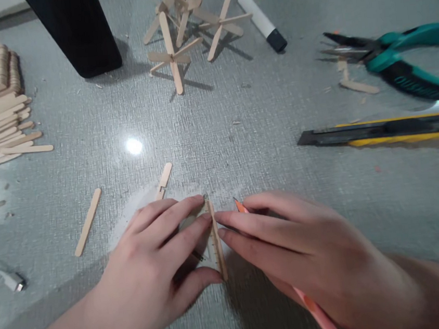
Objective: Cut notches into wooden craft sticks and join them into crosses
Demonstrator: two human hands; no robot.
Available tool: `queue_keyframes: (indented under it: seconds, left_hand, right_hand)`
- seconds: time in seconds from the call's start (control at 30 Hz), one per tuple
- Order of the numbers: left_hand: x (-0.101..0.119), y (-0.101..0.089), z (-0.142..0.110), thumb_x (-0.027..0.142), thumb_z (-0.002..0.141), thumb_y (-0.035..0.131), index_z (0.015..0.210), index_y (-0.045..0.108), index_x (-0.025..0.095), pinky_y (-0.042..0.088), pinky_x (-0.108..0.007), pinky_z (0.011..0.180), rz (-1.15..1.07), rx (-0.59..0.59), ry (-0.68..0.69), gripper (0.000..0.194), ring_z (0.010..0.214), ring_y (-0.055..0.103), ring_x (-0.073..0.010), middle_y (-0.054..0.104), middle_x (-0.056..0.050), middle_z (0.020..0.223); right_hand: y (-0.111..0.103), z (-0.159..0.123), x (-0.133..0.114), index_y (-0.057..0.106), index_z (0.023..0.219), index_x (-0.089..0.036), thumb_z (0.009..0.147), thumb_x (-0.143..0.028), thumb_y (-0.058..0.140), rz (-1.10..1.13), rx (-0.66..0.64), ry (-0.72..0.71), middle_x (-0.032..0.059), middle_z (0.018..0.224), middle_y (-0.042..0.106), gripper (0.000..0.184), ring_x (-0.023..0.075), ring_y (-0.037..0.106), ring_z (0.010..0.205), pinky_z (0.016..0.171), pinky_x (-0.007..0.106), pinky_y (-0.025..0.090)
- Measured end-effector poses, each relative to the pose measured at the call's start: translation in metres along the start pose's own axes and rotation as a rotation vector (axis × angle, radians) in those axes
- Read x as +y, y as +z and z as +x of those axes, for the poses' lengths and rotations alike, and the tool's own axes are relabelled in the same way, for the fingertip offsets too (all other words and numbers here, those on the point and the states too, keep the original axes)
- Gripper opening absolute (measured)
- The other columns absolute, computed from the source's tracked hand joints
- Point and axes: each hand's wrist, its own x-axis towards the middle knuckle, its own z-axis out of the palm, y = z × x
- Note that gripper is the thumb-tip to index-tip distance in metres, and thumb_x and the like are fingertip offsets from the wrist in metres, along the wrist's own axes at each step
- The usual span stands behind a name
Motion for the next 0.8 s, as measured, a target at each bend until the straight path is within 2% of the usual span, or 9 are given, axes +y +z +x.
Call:
queue_keyframes:
  seconds: [0.23, 0.6, 0.8]
  left_hand:
    - [0.0000, -0.0005, -0.0015, 0.045, 0.094, 0.073, 0.133, 0.063, 0.014, 0.048, -0.045, 0.110, -0.003, -0.008, -0.003, 0.051, 0.128, 0.057, -0.0279, 0.062, -0.011, 0.144]
    - [-0.0003, 0.0009, -0.0007, 0.046, 0.094, 0.073, 0.133, 0.064, 0.014, 0.049, -0.046, 0.110, 0.011, -0.007, 0.001, 0.052, 0.127, 0.058, -0.0285, 0.062, -0.011, 0.145]
    - [0.0005, -0.0006, -0.0023, 0.046, 0.094, 0.072, 0.133, 0.064, 0.015, 0.050, -0.047, 0.109, 0.018, -0.013, 0.000, 0.051, 0.127, 0.058, -0.0289, 0.062, -0.012, 0.145]
  right_hand:
    - [0.0004, -0.0013, 0.0006, 0.074, 0.108, -0.008, 0.099, -0.009, 0.049, -0.006, 0.007, -0.018, 0.0135, 0.094, 0.076, 0.026, 0.0263, 0.069, 0.085, 0.067, 0.041, 0.056]
    - [0.0009, -0.0014, 0.0001, 0.074, 0.106, -0.011, 0.099, -0.008, 0.047, -0.023, 0.002, -0.041, 0.0125, 0.101, 0.078, 0.028, 0.0245, 0.068, 0.084, 0.066, 0.040, 0.056]
    - [0.0012, -0.0007, -0.0007, 0.074, 0.107, -0.013, 0.098, -0.007, 0.047, -0.017, 0.008, -0.038, 0.0117, 0.098, 0.077, 0.029, 0.0256, 0.069, 0.085, 0.066, 0.040, 0.056]
